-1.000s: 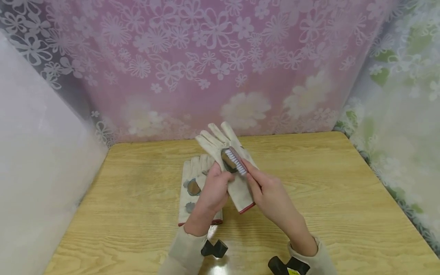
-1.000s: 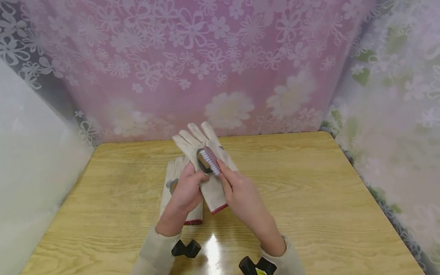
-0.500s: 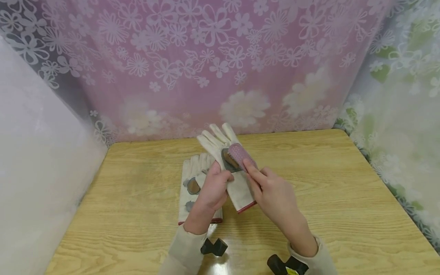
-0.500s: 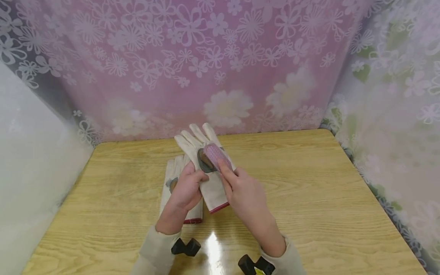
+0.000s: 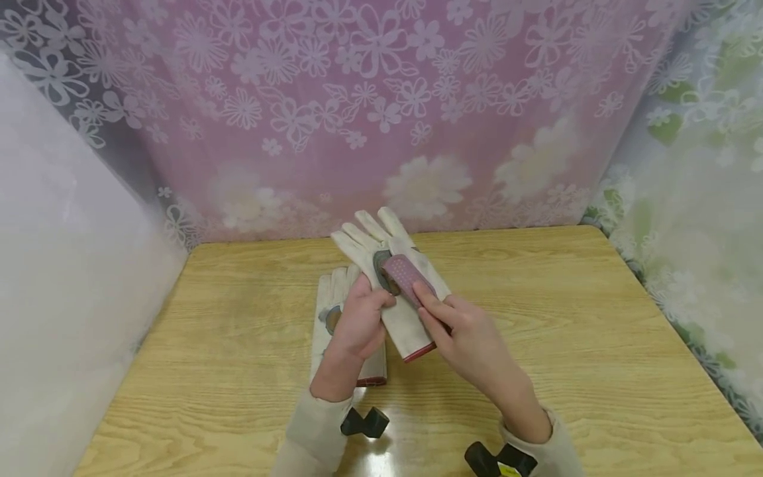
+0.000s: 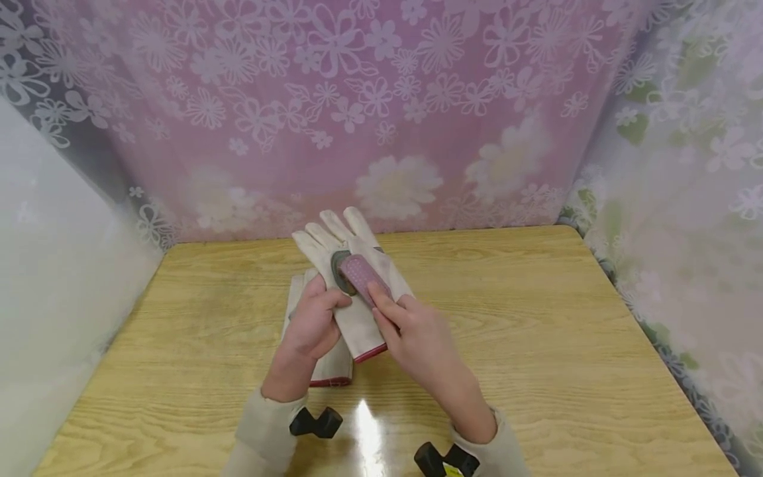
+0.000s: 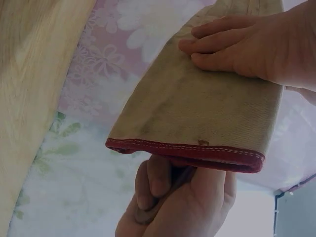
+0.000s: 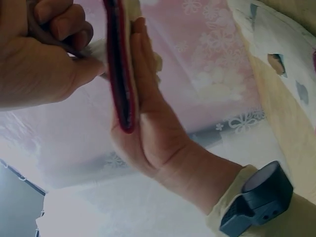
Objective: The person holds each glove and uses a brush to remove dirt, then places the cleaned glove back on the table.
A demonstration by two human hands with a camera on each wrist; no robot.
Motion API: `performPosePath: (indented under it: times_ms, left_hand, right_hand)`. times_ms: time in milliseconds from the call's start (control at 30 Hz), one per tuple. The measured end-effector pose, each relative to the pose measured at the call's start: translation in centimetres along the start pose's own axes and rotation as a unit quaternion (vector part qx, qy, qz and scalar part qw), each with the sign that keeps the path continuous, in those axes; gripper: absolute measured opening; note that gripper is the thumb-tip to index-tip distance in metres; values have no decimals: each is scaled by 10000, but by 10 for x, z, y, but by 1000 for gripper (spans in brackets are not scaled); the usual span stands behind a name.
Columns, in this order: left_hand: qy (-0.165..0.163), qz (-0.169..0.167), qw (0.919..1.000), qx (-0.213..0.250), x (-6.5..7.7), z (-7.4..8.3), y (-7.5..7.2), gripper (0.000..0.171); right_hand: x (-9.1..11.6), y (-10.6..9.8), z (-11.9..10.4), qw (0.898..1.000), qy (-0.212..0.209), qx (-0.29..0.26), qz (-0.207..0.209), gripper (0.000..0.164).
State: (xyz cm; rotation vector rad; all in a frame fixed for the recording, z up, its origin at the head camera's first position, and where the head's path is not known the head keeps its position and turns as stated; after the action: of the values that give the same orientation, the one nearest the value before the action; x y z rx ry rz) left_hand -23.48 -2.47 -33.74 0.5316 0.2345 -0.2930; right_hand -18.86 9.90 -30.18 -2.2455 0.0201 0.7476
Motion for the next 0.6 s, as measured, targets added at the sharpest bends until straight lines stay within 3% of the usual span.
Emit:
performPosePath:
  times_ms: [133,267,367,467,600]
  left_hand:
    - [55,-151,9995,-287,2,-2,6,74]
    - [175,-615,9925,-1040,8,-9,28,75]
    - [238,-820,9877,-1309,11,-12,37,76]
    - [321,-775,9911,-1032,9,-9,33,78]
    - [428,-673,9960,-408,5,-2,22,74]
  right_hand:
    - [2,-6,0,9996,222,-168,-12,42]
    - [1,-13,0,9964,242,-566,588,43]
    - [0,-16,1,9925,175,-780,923,44]
    - [-1,-14,-2,9931,-20,-742,912,45]
    - [1,-10,-6,9977,-203,-379,527,43]
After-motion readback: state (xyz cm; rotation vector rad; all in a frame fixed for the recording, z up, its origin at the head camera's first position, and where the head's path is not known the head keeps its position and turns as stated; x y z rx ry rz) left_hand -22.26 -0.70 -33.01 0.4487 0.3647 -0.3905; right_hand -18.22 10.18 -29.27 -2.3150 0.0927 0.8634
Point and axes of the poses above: each hand's wrist, its own x-axis away from the middle knuckle, its own y-axis out of the palm, z = x × y, the point moved 8 cm from there along -x, towards the middle knuckle, and after that the axes turned 11 degrees about y, right-handed, at the moved point
